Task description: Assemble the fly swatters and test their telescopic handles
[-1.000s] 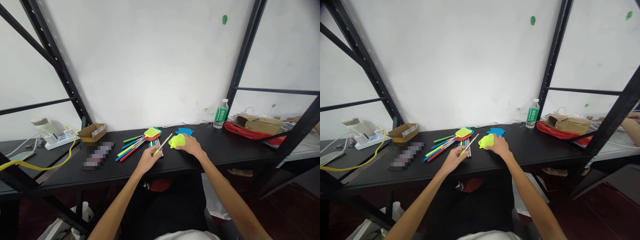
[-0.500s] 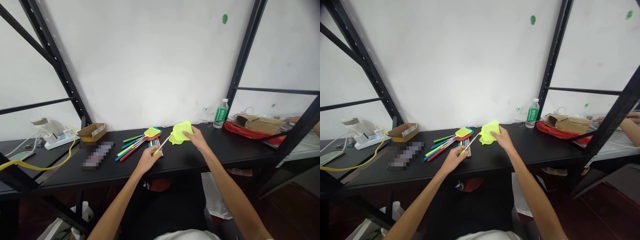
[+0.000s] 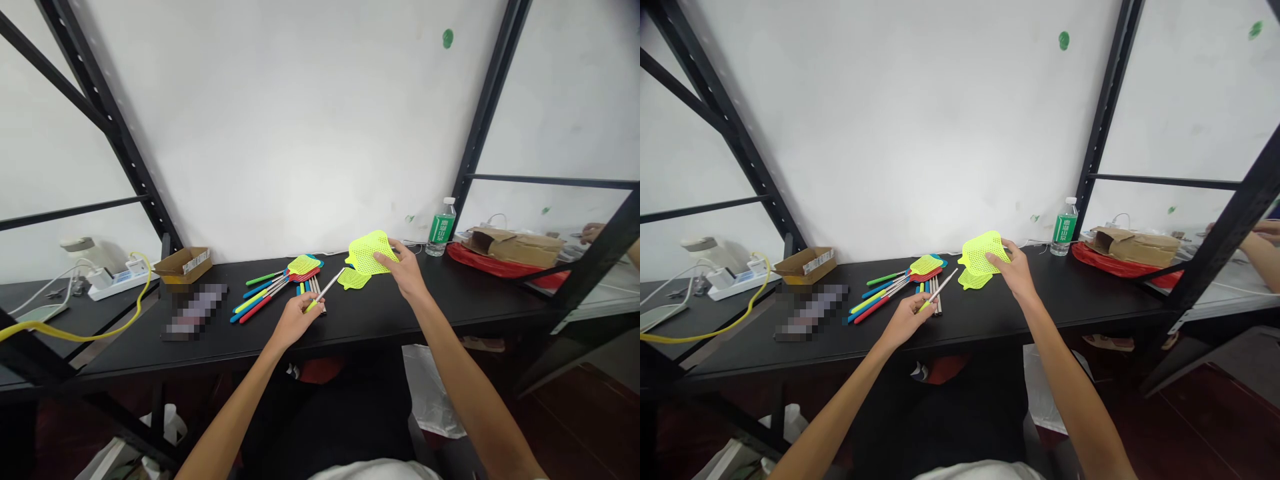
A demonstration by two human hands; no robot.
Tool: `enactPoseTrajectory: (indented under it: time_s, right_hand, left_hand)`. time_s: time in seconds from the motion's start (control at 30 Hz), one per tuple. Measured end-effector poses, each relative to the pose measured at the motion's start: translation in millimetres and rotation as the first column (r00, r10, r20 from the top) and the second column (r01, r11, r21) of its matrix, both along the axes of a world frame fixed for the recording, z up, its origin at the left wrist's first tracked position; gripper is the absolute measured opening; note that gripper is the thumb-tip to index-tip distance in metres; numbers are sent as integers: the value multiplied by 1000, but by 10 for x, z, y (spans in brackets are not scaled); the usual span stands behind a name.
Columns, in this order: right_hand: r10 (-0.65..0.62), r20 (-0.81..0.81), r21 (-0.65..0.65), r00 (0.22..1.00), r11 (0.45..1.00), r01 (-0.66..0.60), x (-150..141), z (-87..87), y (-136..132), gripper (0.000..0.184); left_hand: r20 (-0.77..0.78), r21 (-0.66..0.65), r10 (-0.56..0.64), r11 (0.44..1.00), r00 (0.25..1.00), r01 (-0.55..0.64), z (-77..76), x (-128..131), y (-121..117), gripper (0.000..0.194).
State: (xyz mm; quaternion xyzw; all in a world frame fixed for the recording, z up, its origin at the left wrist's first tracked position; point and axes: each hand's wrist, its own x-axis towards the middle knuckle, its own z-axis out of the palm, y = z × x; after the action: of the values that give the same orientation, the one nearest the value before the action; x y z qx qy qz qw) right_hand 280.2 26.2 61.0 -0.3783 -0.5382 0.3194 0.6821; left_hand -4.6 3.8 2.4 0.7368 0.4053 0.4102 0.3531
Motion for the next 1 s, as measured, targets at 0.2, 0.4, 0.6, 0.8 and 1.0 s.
enactPoseTrajectory:
  time_s: [0.2,0.4,0.6,0.8,1.0]
  right_hand:
    - [-81,76,34,994,996,78,-2,22,-26,52]
    - [-23,-14,-43,1000,999,22,-51,48,-51,52]
    - [-7,-36,-27,999,1000,6,-68,39,-55,37]
    - [-28,-87,-25,996,999,26,-76,33,-45,27]
    - [-28,-143,-2,989,1000,28,-68,9,-19,19]
  left_hand:
    - [-1,-5,-14,1000,1000,14,7,9,-1,30]
    - [-2,-3,-13,1000,1000,13,10,9,-4,30]
    - [-11,2,-17,1000,1000,17,5,10,2,30]
    - [-2,1,-13,1000,1000,13,5,13,2,28]
    - [4,-14,-12,1000,1000,12,12,17,-7,28]
